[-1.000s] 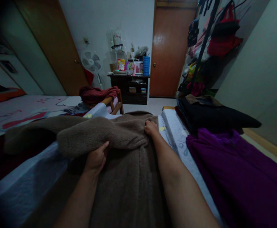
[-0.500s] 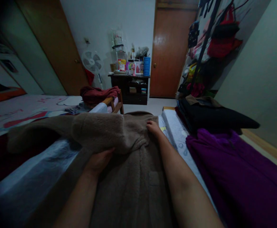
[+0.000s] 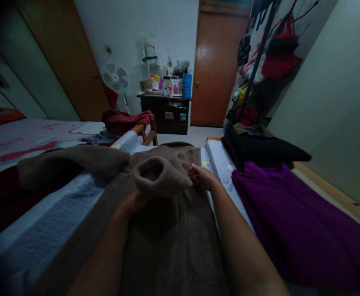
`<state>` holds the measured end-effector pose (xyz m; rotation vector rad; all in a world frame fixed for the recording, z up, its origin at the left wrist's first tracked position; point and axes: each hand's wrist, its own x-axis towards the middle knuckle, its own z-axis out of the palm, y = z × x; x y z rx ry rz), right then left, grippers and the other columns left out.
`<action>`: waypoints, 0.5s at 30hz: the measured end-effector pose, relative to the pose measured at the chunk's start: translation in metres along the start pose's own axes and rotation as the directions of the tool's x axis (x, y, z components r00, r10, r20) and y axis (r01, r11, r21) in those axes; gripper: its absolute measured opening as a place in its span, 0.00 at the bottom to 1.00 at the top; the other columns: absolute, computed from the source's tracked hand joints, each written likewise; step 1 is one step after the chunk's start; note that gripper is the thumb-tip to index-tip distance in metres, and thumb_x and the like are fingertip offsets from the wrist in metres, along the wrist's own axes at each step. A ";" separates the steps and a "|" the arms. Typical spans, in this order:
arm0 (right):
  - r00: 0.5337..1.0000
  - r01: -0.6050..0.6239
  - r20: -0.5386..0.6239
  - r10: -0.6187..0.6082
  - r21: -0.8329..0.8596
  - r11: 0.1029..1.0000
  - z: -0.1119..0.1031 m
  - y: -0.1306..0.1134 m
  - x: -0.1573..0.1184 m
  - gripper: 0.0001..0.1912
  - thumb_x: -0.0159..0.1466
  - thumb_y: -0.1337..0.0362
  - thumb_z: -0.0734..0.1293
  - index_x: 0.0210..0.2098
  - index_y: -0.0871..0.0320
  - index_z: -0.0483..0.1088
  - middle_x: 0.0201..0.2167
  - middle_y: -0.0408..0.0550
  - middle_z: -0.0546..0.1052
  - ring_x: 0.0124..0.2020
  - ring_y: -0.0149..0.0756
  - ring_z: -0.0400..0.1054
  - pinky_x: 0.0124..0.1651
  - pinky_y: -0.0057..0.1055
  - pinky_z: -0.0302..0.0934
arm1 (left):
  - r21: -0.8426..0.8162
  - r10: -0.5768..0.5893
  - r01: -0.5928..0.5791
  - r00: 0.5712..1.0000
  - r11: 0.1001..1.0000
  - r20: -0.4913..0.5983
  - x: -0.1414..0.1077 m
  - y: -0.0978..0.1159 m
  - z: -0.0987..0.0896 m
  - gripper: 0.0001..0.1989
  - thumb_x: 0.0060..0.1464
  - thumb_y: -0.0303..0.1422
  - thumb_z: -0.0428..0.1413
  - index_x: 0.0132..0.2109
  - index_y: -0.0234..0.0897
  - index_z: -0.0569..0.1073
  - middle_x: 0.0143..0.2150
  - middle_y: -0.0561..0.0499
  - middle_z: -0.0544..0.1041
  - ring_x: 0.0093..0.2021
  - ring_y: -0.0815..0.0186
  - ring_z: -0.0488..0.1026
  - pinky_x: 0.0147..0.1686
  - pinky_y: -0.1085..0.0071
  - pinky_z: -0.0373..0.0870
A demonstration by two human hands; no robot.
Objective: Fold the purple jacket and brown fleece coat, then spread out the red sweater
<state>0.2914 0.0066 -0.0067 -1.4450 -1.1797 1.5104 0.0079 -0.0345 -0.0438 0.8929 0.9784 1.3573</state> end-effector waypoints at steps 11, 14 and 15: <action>0.996 -0.013 0.088 0.024 -0.125 0.992 0.017 0.015 -0.071 0.20 0.55 0.59 0.72 0.47 0.54 0.69 0.42 0.47 0.78 0.35 0.36 0.72 0.33 0.28 0.66 | 0.454 -0.313 0.000 0.724 0.891 0.614 -0.013 0.012 0.018 0.19 0.41 0.24 0.59 0.43 0.37 0.80 0.51 0.45 0.78 0.51 0.56 0.74 0.52 0.62 0.68; 0.997 0.020 0.072 -0.014 -0.085 0.996 0.024 0.023 -0.082 0.24 0.52 0.66 0.72 0.49 0.54 0.68 0.45 0.47 0.78 0.42 0.40 0.73 0.43 0.35 0.68 | 0.341 -0.279 0.083 0.765 0.936 0.581 -0.014 0.015 0.012 0.25 0.41 0.24 0.58 0.50 0.39 0.77 0.53 0.45 0.76 0.51 0.57 0.74 0.51 0.64 0.69; 0.998 0.032 0.054 -0.029 -0.057 0.998 0.027 0.025 -0.085 0.25 0.51 0.67 0.71 0.49 0.55 0.68 0.45 0.47 0.78 0.44 0.40 0.73 0.46 0.36 0.68 | 0.294 -0.240 0.084 0.803 0.952 0.546 -0.012 0.015 0.011 0.27 0.41 0.23 0.57 0.51 0.39 0.76 0.54 0.45 0.75 0.53 0.57 0.72 0.51 0.64 0.69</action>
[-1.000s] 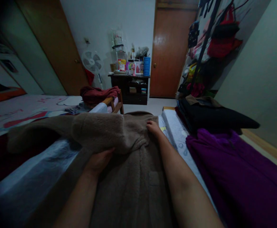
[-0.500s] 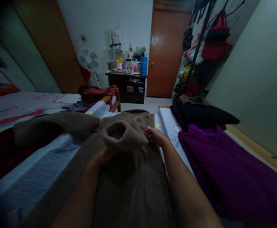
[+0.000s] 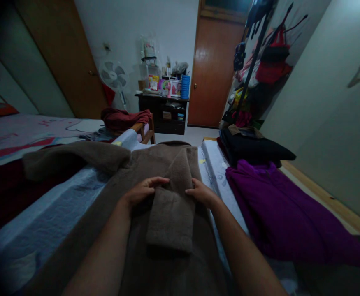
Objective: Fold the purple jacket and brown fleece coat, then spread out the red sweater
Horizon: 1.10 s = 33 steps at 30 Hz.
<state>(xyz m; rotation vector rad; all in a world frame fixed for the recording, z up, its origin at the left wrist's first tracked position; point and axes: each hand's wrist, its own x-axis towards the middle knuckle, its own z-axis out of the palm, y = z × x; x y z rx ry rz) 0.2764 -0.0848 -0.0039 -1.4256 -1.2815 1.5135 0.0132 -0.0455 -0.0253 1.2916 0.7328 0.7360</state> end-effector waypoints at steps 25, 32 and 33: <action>0.971 0.069 -0.237 0.009 0.321 0.945 0.014 0.021 -0.077 0.39 0.49 0.59 0.73 0.56 0.51 0.55 0.34 0.41 0.77 0.35 0.39 0.74 0.40 0.35 0.66 | -0.390 -0.079 -0.088 0.917 0.916 -0.392 0.038 -0.031 0.011 0.25 0.45 0.26 0.60 0.52 0.37 0.69 0.35 0.51 0.78 0.30 0.68 0.76 0.33 0.72 0.72; 0.940 0.032 -0.340 0.036 0.194 0.981 0.009 0.033 -0.088 0.41 0.51 0.57 0.71 0.60 0.54 0.53 0.35 0.41 0.74 0.37 0.38 0.72 0.40 0.33 0.66 | -0.214 0.054 -0.173 0.881 0.961 -0.470 0.049 -0.040 0.012 0.22 0.37 0.21 0.60 0.44 0.36 0.74 0.43 0.49 0.78 0.40 0.67 0.75 0.41 0.72 0.71; 0.942 0.016 -0.333 0.041 0.167 0.986 0.009 0.033 -0.091 0.42 0.51 0.57 0.71 0.61 0.54 0.53 0.36 0.42 0.75 0.38 0.39 0.72 0.41 0.34 0.66 | -0.151 0.097 -0.190 0.874 0.970 -0.476 0.050 -0.042 0.012 0.22 0.37 0.21 0.60 0.44 0.36 0.74 0.44 0.48 0.77 0.42 0.66 0.75 0.43 0.72 0.71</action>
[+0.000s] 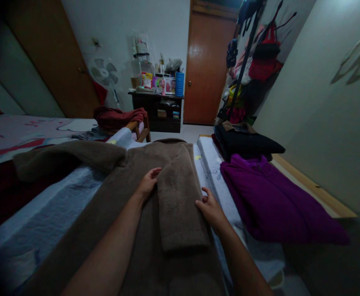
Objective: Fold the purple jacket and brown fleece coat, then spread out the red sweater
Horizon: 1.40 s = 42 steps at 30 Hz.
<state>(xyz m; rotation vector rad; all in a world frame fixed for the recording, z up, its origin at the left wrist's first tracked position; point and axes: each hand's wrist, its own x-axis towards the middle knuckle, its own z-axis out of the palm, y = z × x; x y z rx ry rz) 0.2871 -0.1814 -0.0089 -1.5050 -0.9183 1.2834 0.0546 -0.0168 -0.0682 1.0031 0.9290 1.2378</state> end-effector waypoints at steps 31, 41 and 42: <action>0.980 0.196 0.121 -0.156 -0.511 0.837 -0.030 -0.013 0.013 0.20 0.57 0.56 0.69 0.48 0.55 0.73 0.34 0.48 0.77 0.36 0.42 0.72 0.42 0.37 0.64 | 0.670 0.212 -0.188 0.976 0.718 0.047 0.021 -0.010 0.011 0.11 0.48 0.28 0.55 0.38 0.42 0.79 0.42 0.48 0.79 0.47 0.56 0.72 0.51 0.67 0.64; 0.859 0.436 0.159 -0.487 -0.728 0.530 0.018 -0.055 0.147 0.24 0.64 0.65 0.60 0.59 0.62 0.65 0.60 0.57 0.68 0.61 0.42 0.61 0.64 0.39 0.52 | 0.294 -0.097 0.094 0.995 0.951 -0.005 0.036 0.002 -0.004 0.18 0.53 0.44 0.55 0.44 0.36 0.76 0.36 0.47 0.79 0.34 0.64 0.75 0.35 0.70 0.70; 0.846 0.450 0.182 -0.501 -0.747 0.489 0.026 -0.054 0.158 0.26 0.65 0.64 0.59 0.62 0.64 0.62 0.64 0.59 0.63 0.65 0.42 0.55 0.66 0.39 0.48 | 0.281 -0.104 0.102 0.995 0.954 -0.005 0.037 0.003 -0.002 0.20 0.55 0.46 0.53 0.45 0.36 0.75 0.36 0.47 0.79 0.34 0.64 0.75 0.34 0.70 0.70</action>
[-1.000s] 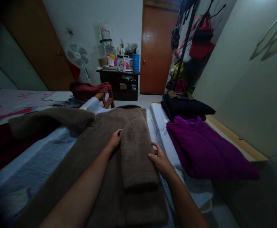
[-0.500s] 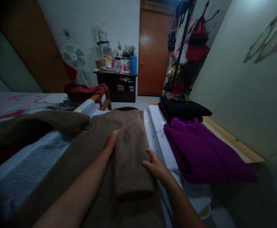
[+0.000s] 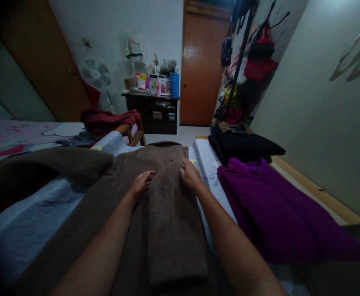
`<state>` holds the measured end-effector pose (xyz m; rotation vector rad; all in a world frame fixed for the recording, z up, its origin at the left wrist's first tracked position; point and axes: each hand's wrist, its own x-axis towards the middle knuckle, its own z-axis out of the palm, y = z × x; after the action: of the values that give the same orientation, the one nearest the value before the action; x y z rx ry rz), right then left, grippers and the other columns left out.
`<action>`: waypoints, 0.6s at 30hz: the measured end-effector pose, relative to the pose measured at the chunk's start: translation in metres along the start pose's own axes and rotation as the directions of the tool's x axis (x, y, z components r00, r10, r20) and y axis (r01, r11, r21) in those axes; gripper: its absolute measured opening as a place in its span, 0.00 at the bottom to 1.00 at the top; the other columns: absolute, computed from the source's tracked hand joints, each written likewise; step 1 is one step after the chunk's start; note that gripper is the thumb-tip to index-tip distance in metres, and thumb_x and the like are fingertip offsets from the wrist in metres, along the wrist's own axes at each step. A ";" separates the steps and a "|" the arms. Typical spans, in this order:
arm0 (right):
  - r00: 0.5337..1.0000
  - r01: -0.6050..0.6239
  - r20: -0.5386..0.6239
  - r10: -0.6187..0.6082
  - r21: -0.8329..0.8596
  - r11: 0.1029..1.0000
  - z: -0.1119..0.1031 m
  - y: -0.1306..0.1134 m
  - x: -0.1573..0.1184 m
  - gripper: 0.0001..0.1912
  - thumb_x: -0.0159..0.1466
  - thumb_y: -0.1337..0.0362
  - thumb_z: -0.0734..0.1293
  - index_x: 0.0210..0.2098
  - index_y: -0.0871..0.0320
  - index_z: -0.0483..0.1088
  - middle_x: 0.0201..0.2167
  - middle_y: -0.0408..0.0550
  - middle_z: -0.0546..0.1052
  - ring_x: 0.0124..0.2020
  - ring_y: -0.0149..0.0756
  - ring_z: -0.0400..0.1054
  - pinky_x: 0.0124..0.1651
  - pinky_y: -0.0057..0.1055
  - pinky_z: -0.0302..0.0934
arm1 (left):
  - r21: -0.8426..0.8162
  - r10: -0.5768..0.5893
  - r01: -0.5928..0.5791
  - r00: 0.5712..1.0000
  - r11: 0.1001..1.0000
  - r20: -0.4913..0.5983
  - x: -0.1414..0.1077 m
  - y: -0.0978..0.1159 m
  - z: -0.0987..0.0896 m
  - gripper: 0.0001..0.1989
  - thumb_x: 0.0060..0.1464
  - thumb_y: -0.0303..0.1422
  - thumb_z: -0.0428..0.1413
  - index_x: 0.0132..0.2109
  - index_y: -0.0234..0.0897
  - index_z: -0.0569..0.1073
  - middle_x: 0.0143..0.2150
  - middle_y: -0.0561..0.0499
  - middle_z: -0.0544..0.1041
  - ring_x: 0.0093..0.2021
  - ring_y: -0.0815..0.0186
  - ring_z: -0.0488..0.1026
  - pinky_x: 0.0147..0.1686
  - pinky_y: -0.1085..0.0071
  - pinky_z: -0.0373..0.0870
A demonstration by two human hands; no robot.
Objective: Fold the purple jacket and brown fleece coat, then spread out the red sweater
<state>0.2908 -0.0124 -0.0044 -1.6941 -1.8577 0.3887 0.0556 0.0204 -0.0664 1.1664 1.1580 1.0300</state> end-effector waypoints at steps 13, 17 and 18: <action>0.976 0.086 0.211 -0.050 -0.168 0.982 0.056 0.020 0.027 0.29 0.69 0.50 0.55 0.64 0.57 0.60 0.68 0.55 0.57 0.69 0.49 0.46 0.67 0.48 0.43 | 0.217 0.156 -0.170 0.985 0.961 0.079 0.009 0.000 0.017 0.17 0.43 0.25 0.58 0.43 0.36 0.76 0.42 0.46 0.80 0.47 0.55 0.75 0.53 0.61 0.68; 0.991 0.099 0.109 -0.081 -0.164 0.982 0.045 0.016 0.053 0.20 0.66 0.56 0.61 0.53 0.60 0.71 0.59 0.58 0.69 0.61 0.47 0.60 0.63 0.41 0.51 | 0.249 0.142 -0.150 0.989 0.957 0.051 0.007 0.004 0.020 0.16 0.45 0.25 0.57 0.44 0.36 0.76 0.43 0.45 0.79 0.46 0.56 0.75 0.50 0.63 0.68; 0.996 0.065 0.070 -0.055 -0.151 0.986 0.043 0.016 0.061 0.19 0.65 0.58 0.63 0.52 0.60 0.72 0.57 0.57 0.71 0.60 0.46 0.62 0.62 0.39 0.52 | 0.261 0.139 -0.146 0.989 0.954 0.044 0.007 0.004 0.020 0.15 0.46 0.27 0.57 0.44 0.36 0.76 0.43 0.45 0.80 0.45 0.56 0.75 0.49 0.64 0.68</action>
<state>0.2770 0.0568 -0.0340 -1.7392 -2.0270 0.2861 0.0765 0.0247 -0.0623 1.4878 1.2320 0.9856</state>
